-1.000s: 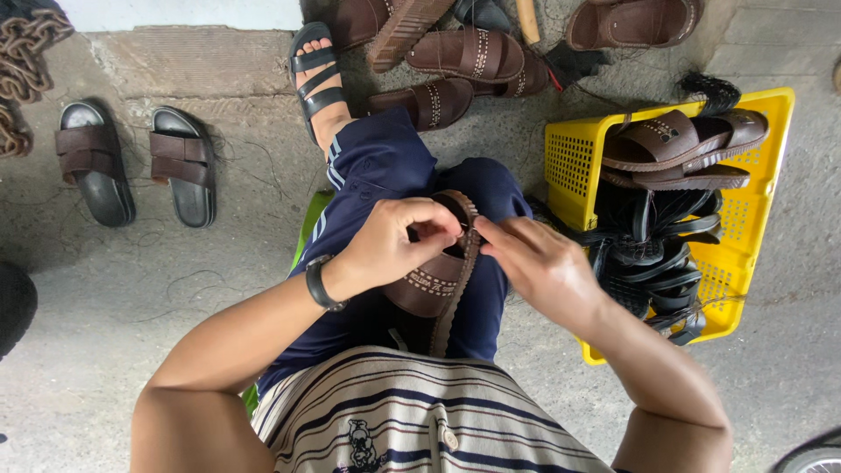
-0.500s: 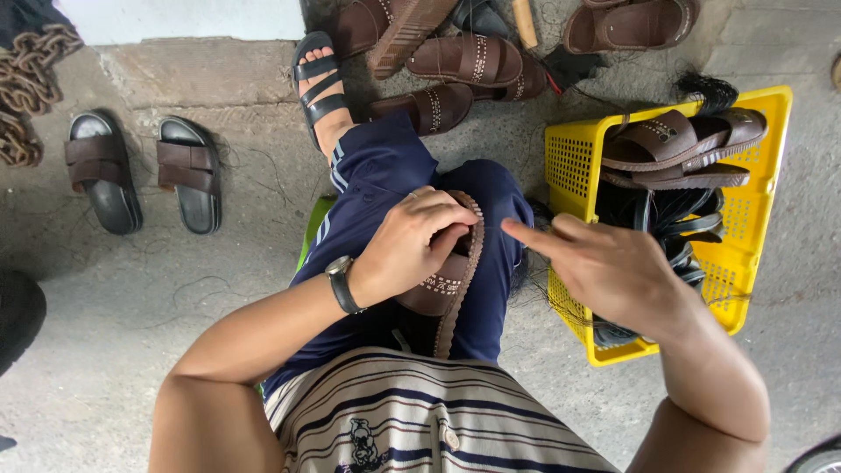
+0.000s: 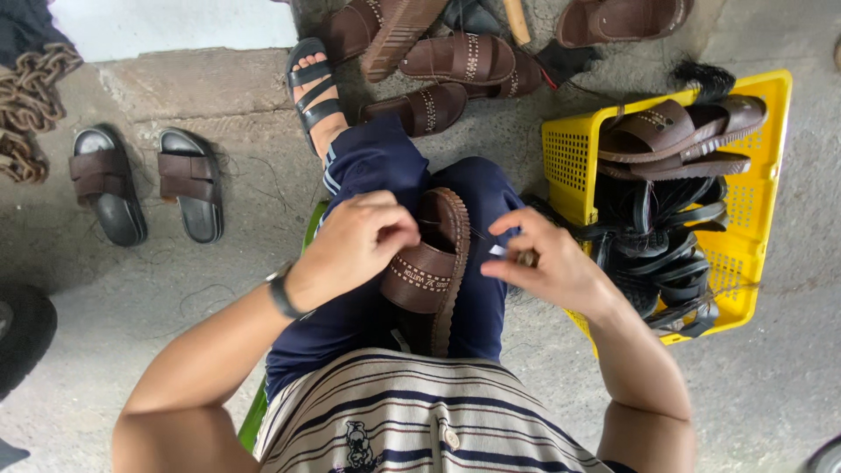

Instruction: The person sits on a low stool and sews a brown leather sandal using a needle and thread. They hold the sandal on their lap and repeatedly push the needle through the sole and pull the thread tight. The person briefly reaches for a pair of scissors on a nearby table to cut the thread before continuing to sew.

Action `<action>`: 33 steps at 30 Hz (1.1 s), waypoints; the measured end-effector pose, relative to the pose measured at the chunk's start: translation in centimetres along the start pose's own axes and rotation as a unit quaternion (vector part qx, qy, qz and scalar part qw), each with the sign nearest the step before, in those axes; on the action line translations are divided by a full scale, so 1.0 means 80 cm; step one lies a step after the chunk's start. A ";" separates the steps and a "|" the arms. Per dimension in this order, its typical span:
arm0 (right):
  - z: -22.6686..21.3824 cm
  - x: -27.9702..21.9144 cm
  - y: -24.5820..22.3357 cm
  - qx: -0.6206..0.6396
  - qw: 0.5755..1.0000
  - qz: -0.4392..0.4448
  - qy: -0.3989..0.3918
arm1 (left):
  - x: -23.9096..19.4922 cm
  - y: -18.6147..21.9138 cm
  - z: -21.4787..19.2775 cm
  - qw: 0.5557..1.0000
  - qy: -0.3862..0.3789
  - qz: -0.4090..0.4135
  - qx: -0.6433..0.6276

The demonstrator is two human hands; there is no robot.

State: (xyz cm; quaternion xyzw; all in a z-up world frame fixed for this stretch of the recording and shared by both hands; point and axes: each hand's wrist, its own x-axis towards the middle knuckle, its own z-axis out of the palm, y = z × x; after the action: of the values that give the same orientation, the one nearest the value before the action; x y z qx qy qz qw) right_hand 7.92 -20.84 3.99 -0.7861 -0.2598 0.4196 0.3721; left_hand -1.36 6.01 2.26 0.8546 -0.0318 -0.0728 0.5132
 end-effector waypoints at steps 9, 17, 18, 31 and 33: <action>0.024 0.043 0.003 0.164 0.971 -0.099 0.142 | 0.002 0.038 0.023 0.951 0.013 0.017 -0.308; 0.034 0.056 -0.004 0.361 0.925 -0.086 0.083 | 0.017 0.012 0.058 0.979 0.086 -0.026 -0.182; 0.034 0.057 -0.001 0.360 0.925 -0.087 0.092 | 0.018 0.008 0.061 0.978 0.075 -0.054 -0.185; 0.021 0.033 -0.024 0.266 0.943 -0.152 0.129 | 0.020 0.016 0.075 0.969 0.093 -0.070 -0.219; 0.014 0.023 -0.030 0.232 0.951 -0.149 0.141 | 0.021 0.017 0.076 0.968 0.099 -0.068 -0.220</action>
State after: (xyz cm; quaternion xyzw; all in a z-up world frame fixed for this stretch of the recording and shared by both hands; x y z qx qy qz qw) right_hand 7.67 -17.68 4.63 -0.6818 -0.2145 0.2924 0.6354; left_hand -0.64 -0.16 0.48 0.7236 0.0944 -0.0282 0.6832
